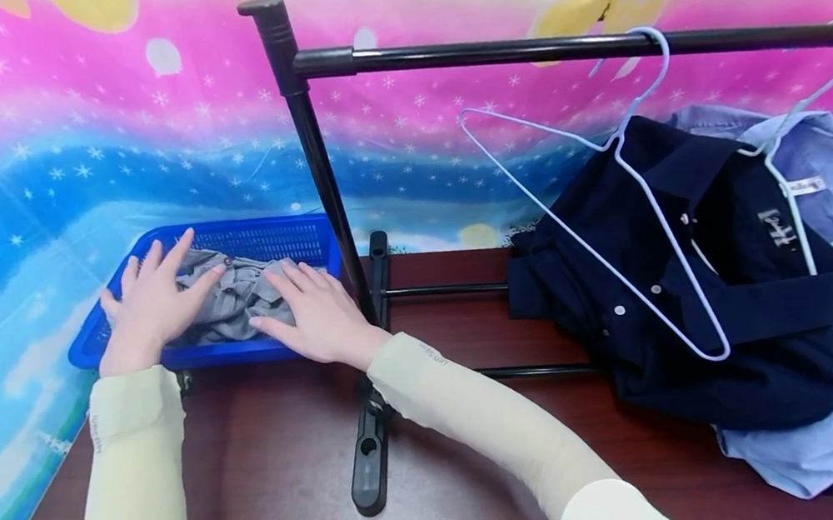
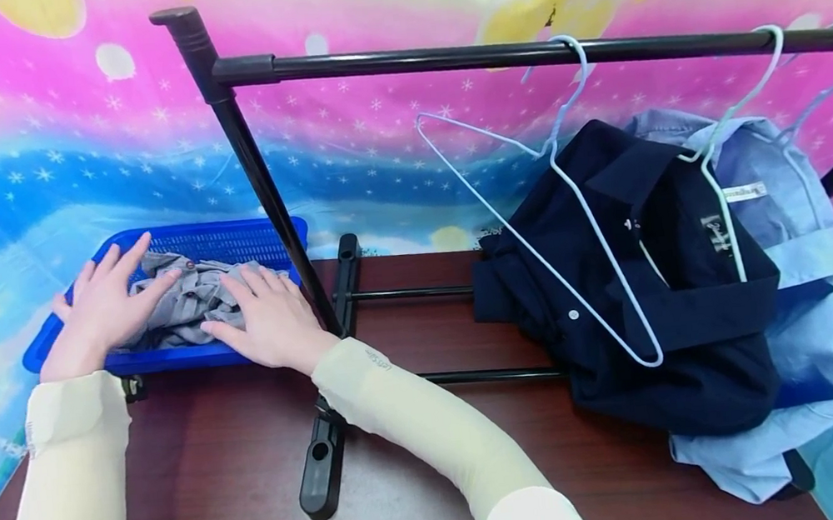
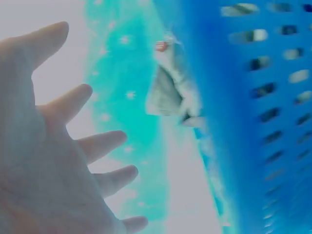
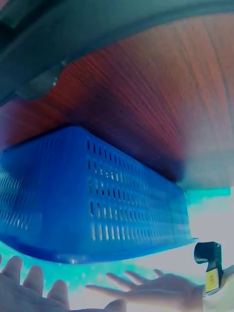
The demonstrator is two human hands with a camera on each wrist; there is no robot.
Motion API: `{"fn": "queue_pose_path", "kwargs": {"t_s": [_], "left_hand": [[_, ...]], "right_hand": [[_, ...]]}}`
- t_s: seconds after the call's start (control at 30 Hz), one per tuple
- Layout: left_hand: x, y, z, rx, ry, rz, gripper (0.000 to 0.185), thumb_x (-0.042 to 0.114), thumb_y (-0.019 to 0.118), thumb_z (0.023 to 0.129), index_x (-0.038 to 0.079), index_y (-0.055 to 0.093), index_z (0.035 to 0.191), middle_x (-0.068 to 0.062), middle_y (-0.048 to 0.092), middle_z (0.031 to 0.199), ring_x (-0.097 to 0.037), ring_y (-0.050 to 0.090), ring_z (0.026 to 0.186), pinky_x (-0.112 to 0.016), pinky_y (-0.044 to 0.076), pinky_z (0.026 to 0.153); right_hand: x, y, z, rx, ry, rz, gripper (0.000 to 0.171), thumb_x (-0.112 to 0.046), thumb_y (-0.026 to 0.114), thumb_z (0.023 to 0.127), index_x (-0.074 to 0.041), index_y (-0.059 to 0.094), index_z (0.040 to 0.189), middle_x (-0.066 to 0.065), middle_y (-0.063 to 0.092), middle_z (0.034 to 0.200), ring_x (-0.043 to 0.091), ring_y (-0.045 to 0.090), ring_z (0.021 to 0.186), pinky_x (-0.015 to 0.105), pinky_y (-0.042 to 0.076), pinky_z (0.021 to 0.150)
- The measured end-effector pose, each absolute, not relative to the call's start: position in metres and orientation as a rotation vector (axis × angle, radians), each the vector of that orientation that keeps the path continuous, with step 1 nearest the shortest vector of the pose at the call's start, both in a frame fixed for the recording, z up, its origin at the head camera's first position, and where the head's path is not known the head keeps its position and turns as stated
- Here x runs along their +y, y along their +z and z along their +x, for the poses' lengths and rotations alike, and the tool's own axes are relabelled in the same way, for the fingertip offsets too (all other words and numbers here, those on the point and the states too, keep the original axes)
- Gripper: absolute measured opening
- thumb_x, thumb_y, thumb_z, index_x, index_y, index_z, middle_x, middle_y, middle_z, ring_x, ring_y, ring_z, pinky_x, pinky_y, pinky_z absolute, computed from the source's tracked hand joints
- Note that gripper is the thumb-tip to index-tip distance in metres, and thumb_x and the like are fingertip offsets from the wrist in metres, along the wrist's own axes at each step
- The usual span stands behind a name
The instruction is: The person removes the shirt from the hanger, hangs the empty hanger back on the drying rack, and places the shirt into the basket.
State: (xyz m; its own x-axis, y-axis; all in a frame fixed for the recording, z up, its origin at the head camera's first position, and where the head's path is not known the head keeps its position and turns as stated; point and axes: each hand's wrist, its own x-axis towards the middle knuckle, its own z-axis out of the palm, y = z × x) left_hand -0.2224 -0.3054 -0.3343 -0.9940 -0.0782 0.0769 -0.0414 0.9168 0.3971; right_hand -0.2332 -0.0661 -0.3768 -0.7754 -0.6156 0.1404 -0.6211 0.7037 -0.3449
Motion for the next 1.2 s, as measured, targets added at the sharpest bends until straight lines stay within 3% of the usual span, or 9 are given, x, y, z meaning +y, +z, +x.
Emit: {"fn": "queue_pose_path", "kwargs": {"t_s": [0.17, 0.37, 0.57, 0.7, 0.9, 1.2], "left_hand": [[-0.297, -0.324, -0.217, -2.868, -0.64, 0.043, 0.083, 0.07, 0.038, 0.099, 0.029, 0.009, 0.165, -0.024, 0.003, 0.166, -0.052, -0.006, 0.149, -0.081, -0.007, 0.102], [-0.282, -0.313, -0.209, -2.705, -0.674, -0.06, 0.077, 0.061, 0.047, 0.1, 0.031, 0.018, 0.164, -0.017, 0.013, 0.168, -0.047, 0.004, 0.151, -0.073, -0.01, 0.109], [-0.264, -0.301, -0.202, -2.556, -0.717, -0.162, 0.073, 0.052, 0.057, 0.1, 0.03, 0.028, 0.163, -0.01, 0.022, 0.167, -0.04, 0.014, 0.152, -0.072, 0.002, 0.112], [-0.254, -0.297, -0.197, -2.462, -0.732, -0.226, 0.072, 0.044, 0.065, 0.098, 0.026, 0.035, 0.161, -0.008, 0.029, 0.164, -0.038, 0.022, 0.15, -0.067, 0.008, 0.115], [-0.24, -0.293, -0.194, -2.315, -0.698, -0.348, 0.071, 0.036, 0.073, 0.093, 0.017, 0.045, 0.156, -0.012, 0.04, 0.159, -0.035, 0.032, 0.146, -0.061, 0.017, 0.116], [-0.218, -0.283, -0.188, -2.175, -0.653, -0.501, 0.072, 0.031, 0.079, 0.087, 0.013, 0.051, 0.151, -0.012, 0.047, 0.154, -0.035, 0.041, 0.141, -0.059, 0.028, 0.113]], "right_hand": [[-0.055, -0.376, -0.222, -2.874, 0.657, 1.118, 0.081, -0.076, 0.029, 0.097, -0.035, 0.013, 0.164, -0.006, 0.002, 0.17, 0.017, -0.002, 0.154, 0.041, 0.003, 0.121], [-0.041, -0.37, -0.212, -2.809, 0.757, 1.214, 0.08, -0.075, 0.032, 0.098, -0.036, 0.013, 0.164, -0.01, -0.001, 0.169, 0.011, -0.008, 0.152, 0.048, 0.011, 0.121], [-0.022, -0.358, -0.2, -2.751, 0.823, 1.291, 0.077, -0.07, 0.036, 0.1, -0.032, 0.018, 0.164, -0.012, -0.001, 0.169, 0.008, -0.009, 0.151, 0.05, 0.015, 0.12], [-0.007, -0.355, -0.193, -2.703, 0.852, 1.291, 0.077, -0.07, 0.039, 0.1, -0.031, 0.021, 0.164, -0.016, 0.0, 0.168, 0.006, -0.004, 0.152, 0.051, 0.017, 0.119], [0.014, -0.349, -0.186, -2.597, 0.918, 1.275, 0.075, -0.065, 0.05, 0.098, -0.029, 0.032, 0.161, -0.013, 0.015, 0.167, 0.006, 0.015, 0.15, 0.05, 0.026, 0.117], [0.044, -0.34, -0.18, -2.452, 1.027, 1.198, 0.068, -0.056, 0.059, 0.099, -0.028, 0.039, 0.158, -0.013, 0.027, 0.163, 0.005, 0.025, 0.146, 0.047, 0.033, 0.113]]}}
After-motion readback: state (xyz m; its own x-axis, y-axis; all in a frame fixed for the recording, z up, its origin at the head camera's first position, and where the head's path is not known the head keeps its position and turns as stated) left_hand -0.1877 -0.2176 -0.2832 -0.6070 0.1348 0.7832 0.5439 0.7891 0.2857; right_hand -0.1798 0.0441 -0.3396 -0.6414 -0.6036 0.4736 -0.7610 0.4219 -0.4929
